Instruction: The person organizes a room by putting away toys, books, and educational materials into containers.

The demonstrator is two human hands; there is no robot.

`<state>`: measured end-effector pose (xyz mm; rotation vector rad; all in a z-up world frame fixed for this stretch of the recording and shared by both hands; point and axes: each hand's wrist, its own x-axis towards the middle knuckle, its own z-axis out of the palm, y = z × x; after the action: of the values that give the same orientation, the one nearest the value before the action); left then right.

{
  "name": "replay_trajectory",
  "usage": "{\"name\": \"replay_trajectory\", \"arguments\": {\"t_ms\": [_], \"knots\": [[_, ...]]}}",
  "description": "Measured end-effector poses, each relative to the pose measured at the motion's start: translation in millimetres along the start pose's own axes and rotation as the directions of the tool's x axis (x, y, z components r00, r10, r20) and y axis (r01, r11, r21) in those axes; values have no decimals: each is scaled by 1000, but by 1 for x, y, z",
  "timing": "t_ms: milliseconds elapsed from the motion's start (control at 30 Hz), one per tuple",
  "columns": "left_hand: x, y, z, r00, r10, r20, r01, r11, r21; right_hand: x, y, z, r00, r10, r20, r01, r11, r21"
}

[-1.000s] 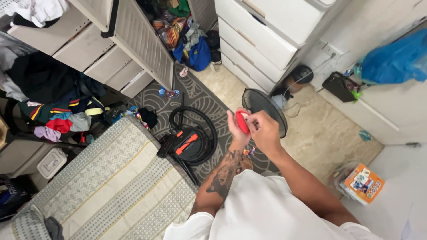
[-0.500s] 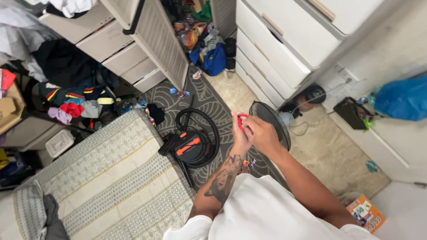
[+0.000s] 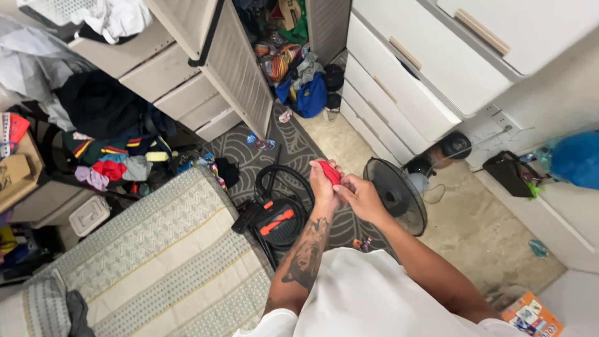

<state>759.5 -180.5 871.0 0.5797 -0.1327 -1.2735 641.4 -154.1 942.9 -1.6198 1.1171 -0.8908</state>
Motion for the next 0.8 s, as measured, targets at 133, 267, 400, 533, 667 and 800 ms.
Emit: {"name": "replay_trajectory", "arguments": {"t_ms": [133,267,400,533,667,800], "knots": [[24,30,-12,996,72,-57,-61,983,170,21,4,22,919,354,171,-367,929,50],[50,61,-39,967,246,68,-254,896,364,45,3,48,936,281,212,-315,937,151],[55,96,-72,888,421,186,-448,698,559,71,-12,72,913,291,285,-375,874,309],[46,119,-89,856,415,309,-497,497,711,103,-39,95,914,271,301,-353,898,264],[22,168,-59,836,266,480,-548,461,698,127,-37,123,905,204,373,-306,922,239],[18,181,-64,804,368,467,-577,296,761,125,-80,132,911,140,388,-187,979,86]]}}
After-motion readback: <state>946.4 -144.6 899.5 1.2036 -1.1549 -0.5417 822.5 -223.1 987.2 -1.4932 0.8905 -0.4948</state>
